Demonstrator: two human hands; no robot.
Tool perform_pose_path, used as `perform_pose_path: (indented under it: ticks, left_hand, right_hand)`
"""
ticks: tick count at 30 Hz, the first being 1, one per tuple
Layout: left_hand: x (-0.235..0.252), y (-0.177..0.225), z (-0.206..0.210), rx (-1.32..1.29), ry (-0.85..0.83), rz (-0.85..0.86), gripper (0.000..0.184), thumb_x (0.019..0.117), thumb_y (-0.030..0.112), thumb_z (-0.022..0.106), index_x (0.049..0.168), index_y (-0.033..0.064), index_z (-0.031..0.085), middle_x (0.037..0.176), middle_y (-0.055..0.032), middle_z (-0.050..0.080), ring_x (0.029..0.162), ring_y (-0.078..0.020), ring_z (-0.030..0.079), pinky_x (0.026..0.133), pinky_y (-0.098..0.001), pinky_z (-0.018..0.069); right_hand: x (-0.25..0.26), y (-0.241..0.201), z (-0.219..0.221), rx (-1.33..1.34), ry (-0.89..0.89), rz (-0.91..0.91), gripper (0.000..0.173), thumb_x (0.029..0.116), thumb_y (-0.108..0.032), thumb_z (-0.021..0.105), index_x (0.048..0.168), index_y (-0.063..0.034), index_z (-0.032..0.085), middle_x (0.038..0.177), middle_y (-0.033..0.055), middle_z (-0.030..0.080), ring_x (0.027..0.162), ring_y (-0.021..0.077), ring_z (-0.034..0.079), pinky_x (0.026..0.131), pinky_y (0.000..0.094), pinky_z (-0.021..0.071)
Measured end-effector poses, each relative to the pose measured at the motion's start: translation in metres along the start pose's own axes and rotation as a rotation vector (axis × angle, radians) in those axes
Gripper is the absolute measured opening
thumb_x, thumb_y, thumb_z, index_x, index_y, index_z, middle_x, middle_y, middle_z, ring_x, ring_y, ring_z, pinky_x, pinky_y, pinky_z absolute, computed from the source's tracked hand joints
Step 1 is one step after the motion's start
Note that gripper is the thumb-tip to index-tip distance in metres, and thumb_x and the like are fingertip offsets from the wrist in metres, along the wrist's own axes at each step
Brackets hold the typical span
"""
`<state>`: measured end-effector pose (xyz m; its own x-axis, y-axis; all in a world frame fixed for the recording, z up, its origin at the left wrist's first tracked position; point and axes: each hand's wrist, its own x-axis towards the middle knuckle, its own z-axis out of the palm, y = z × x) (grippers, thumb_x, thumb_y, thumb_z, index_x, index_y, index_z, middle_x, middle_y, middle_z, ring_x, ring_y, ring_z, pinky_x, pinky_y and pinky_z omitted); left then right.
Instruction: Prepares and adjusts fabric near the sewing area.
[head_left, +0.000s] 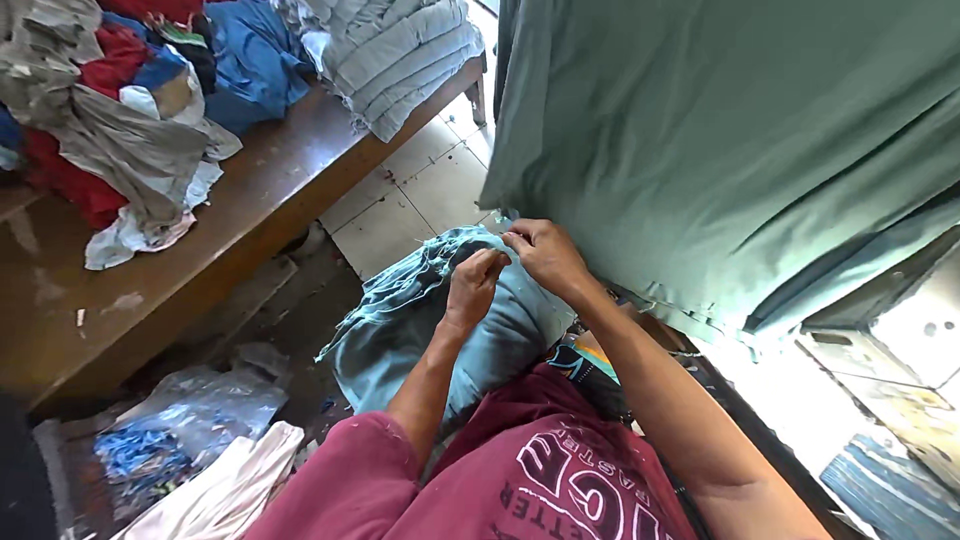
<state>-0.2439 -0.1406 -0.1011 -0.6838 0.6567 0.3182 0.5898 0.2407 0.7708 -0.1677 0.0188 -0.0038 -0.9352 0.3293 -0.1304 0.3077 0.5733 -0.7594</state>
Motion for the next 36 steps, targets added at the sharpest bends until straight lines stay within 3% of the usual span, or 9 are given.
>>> perform_pose_path:
  ticks: [4, 9, 11, 15, 19, 23, 30, 33, 36]
  left_hand:
    - [0.012, -0.007, -0.003, -0.040, 0.075, -0.203, 0.022, 0.1044, 0.020, 0.060, 0.118, 0.0096, 0.073, 0.114, -0.0096, 0.068, 0.098, -0.0183, 0.067, 0.087, -0.0387, 0.0579]
    - [0.080, -0.040, 0.003, -0.563, 0.049, -0.480, 0.062, 0.1025, 0.029, 0.059, 0.158, 0.0121, 0.037, 0.154, -0.0142, 0.046, 0.093, -0.0208, 0.070, 0.072, -0.0375, 0.0604]
    - [0.100, -0.047, 0.009, -0.714, 0.000, -0.407, 0.060, 0.1052, 0.031, 0.055, 0.158, 0.0104, 0.036, 0.137, -0.0139, 0.061, 0.085, -0.0180, 0.070, 0.067, -0.0327, 0.0591]
    - [0.096, -0.046, 0.013, -0.479, -0.006, -0.305, 0.028, 0.1080, 0.024, 0.052, 0.109, 0.0014, 0.069, 0.085, -0.0057, 0.070, 0.071, -0.0142, 0.065, 0.069, -0.0350, 0.0578]
    - [0.052, -0.035, 0.007, -0.362, 0.009, -0.271, 0.034, 0.1112, 0.023, 0.043, 0.113, 0.0037, 0.071, 0.086, -0.0042, 0.070, 0.071, -0.0126, 0.064, 0.068, -0.0317, 0.0566]
    - [0.003, -0.006, -0.007, -0.364, -0.023, -0.227, 0.030, 0.1116, 0.024, 0.043, 0.115, 0.0093, 0.069, 0.077, -0.0053, 0.063, 0.056, -0.0138, 0.053, 0.051, -0.0275, 0.0481]
    - [-0.011, 0.005, -0.015, -0.376, -0.058, -0.232, 0.026, 0.1106, 0.020, 0.046, 0.112, 0.0076, 0.069, 0.081, -0.0041, 0.065, 0.062, -0.0128, 0.058, 0.056, -0.0275, 0.0522]
    - [-0.012, 0.009, -0.017, -0.396, -0.075, -0.231, 0.024, 0.1102, 0.020, 0.048, 0.113, 0.0080, 0.069, 0.079, -0.0042, 0.065, 0.059, -0.0130, 0.058, 0.054, -0.0272, 0.0512]
    - [-0.012, 0.009, -0.018, -0.375, -0.091, -0.258, 0.025, 0.1105, 0.020, 0.047, 0.112, 0.0084, 0.069, 0.074, -0.0035, 0.063, 0.057, -0.0123, 0.055, 0.052, -0.0268, 0.0491]
  right_hand:
    - [-0.006, 0.019, -0.004, 0.031, -0.026, 0.036, 0.035, 0.1088, -0.040, 0.048, 0.103, -0.0135, 0.070, 0.077, 0.0067, 0.062, 0.065, 0.0231, 0.060, 0.059, 0.0488, 0.0506]
    - [-0.010, 0.033, 0.000, 0.105, -0.058, 0.038, 0.032, 0.1087, -0.036, 0.050, 0.109, -0.0114, 0.071, 0.079, 0.0057, 0.066, 0.069, 0.0197, 0.063, 0.065, 0.0453, 0.0546]
    - [-0.011, 0.034, 0.000, 0.122, -0.068, 0.033, 0.032, 0.1087, -0.035, 0.050, 0.109, -0.0115, 0.071, 0.080, 0.0055, 0.067, 0.069, 0.0189, 0.064, 0.066, 0.0442, 0.0557]
    - [-0.014, 0.037, -0.004, 0.148, -0.081, 0.047, 0.032, 0.1088, -0.036, 0.050, 0.111, -0.0116, 0.071, 0.083, 0.0054, 0.068, 0.071, 0.0186, 0.065, 0.068, 0.0431, 0.0563]
    - [-0.013, 0.036, -0.006, 0.223, -0.058, 0.016, 0.037, 0.1104, -0.036, 0.045, 0.111, -0.0095, 0.071, 0.078, 0.0057, 0.064, 0.067, 0.0188, 0.061, 0.063, 0.0415, 0.0532]
    - [-0.013, 0.028, -0.001, 0.270, -0.086, 0.020, 0.038, 0.1108, -0.038, 0.043, 0.109, -0.0103, 0.069, 0.071, 0.0055, 0.059, 0.059, 0.0193, 0.054, 0.054, 0.0398, 0.0475]
    - [-0.002, 0.018, 0.013, 0.175, -0.123, 0.106, 0.040, 0.1085, -0.043, 0.047, 0.106, -0.0106, 0.071, 0.077, 0.0072, 0.064, 0.068, 0.0239, 0.062, 0.063, 0.0499, 0.0523]
    - [-0.007, 0.024, 0.020, 0.223, -0.104, 0.051, 0.037, 0.1071, -0.044, 0.051, 0.099, -0.0140, 0.070, 0.068, 0.0060, 0.057, 0.055, 0.0214, 0.054, 0.050, 0.0436, 0.0469]
    - [-0.009, 0.027, 0.018, 0.259, -0.088, 0.020, 0.033, 0.1078, -0.040, 0.051, 0.101, -0.0141, 0.071, 0.069, 0.0059, 0.057, 0.055, 0.0203, 0.053, 0.050, 0.0418, 0.0461]
